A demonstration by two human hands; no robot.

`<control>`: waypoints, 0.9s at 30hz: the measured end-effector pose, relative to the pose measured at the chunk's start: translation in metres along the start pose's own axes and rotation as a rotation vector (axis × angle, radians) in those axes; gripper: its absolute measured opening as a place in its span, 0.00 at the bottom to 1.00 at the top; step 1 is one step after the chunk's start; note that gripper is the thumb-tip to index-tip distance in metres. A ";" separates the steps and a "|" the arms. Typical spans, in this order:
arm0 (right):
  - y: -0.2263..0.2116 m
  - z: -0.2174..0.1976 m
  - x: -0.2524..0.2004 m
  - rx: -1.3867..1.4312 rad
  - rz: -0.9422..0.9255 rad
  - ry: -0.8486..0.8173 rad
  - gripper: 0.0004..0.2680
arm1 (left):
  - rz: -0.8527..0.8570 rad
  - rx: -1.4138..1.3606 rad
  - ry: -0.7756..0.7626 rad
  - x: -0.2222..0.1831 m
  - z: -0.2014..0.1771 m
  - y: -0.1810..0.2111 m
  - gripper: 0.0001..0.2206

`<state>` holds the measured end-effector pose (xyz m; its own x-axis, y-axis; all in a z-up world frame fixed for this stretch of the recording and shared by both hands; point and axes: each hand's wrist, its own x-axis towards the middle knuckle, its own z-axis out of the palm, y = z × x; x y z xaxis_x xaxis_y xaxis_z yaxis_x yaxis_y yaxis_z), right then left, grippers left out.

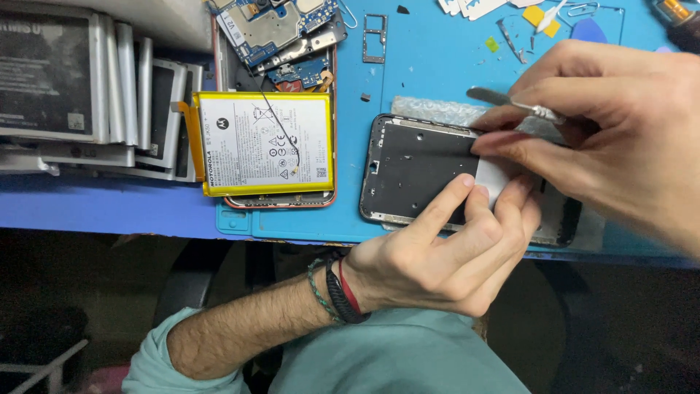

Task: The person uses a metal prying tool to carefully separate the screen assembly from the frame of a disassembled smartphone. They work along the edges of the device to release the adhesive holding the components together.

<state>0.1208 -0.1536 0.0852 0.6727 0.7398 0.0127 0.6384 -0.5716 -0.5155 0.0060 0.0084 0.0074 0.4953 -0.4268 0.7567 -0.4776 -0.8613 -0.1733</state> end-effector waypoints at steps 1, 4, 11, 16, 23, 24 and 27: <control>0.005 0.002 -0.001 -0.001 -0.002 0.000 0.02 | -0.001 0.002 0.001 0.000 0.000 0.000 0.14; 0.015 0.006 -0.009 -0.123 -0.125 0.025 0.09 | -0.014 0.006 0.021 0.000 0.000 0.000 0.13; 0.008 0.001 -0.021 -0.840 -0.355 -0.041 0.06 | -0.018 -0.007 0.015 -0.001 -0.001 0.000 0.14; 0.033 -0.002 -0.031 -0.511 -0.286 0.043 0.02 | -0.007 0.017 0.017 -0.001 0.001 0.000 0.16; 0.089 -0.002 -0.072 -0.314 0.132 0.055 0.14 | -0.010 0.024 0.050 -0.002 0.005 0.002 0.11; 0.092 -0.003 -0.071 -0.347 0.174 0.046 0.22 | -0.006 0.026 0.048 -0.002 0.005 0.001 0.12; 0.058 0.014 -0.061 0.020 0.535 0.207 0.14 | -0.020 0.008 0.053 -0.003 0.006 0.003 0.10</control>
<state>0.1118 -0.2272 0.0424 0.9607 0.2632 -0.0885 0.1827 -0.8391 -0.5124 0.0074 0.0053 0.0004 0.4656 -0.3946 0.7922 -0.4620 -0.8718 -0.1627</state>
